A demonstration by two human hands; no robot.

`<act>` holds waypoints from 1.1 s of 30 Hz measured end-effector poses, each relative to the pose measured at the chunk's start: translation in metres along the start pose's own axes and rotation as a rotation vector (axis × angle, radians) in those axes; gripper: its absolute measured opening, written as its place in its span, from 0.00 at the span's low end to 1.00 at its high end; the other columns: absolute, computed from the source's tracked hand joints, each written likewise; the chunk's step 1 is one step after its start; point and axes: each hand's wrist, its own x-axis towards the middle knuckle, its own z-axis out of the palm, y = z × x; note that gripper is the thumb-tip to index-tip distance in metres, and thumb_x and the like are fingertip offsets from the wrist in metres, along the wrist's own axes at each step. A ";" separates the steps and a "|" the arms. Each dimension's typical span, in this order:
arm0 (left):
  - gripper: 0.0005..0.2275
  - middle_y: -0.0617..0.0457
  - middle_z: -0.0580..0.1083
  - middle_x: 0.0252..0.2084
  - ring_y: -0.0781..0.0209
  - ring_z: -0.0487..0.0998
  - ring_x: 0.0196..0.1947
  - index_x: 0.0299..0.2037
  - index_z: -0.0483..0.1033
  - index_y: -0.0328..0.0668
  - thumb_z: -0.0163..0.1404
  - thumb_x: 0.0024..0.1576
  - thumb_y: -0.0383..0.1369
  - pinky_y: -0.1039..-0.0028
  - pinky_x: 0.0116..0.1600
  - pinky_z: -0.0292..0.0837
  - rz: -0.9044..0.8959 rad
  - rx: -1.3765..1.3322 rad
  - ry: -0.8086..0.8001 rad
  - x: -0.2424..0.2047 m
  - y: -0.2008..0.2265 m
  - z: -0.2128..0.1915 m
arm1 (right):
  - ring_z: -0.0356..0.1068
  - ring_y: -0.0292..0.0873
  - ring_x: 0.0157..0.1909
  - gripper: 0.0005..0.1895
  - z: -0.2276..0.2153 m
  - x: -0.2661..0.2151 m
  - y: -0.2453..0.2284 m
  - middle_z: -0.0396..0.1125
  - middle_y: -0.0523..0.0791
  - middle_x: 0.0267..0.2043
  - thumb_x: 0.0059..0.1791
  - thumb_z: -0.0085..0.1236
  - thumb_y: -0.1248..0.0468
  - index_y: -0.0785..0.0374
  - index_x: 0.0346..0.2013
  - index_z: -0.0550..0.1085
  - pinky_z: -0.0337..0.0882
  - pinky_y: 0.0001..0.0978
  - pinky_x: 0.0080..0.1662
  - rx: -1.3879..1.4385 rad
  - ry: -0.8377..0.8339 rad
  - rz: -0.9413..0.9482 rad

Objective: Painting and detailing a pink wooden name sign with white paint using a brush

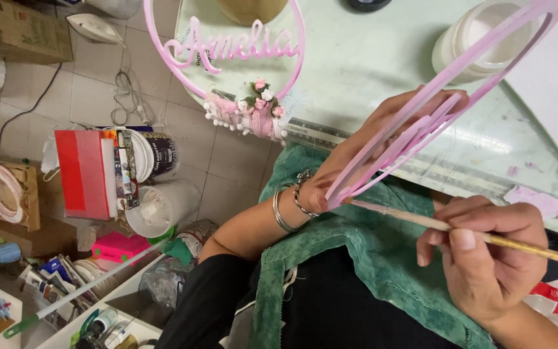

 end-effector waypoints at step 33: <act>0.33 0.63 0.47 0.72 0.57 0.45 0.77 0.69 0.49 0.57 0.38 0.52 0.55 0.45 0.84 0.32 0.090 -0.059 -0.065 0.003 -0.009 0.002 | 0.72 0.39 0.27 0.04 -0.008 -0.005 -0.030 0.65 0.47 0.29 0.48 0.41 0.63 0.56 0.37 0.63 0.77 0.31 0.44 -0.355 -0.158 -0.105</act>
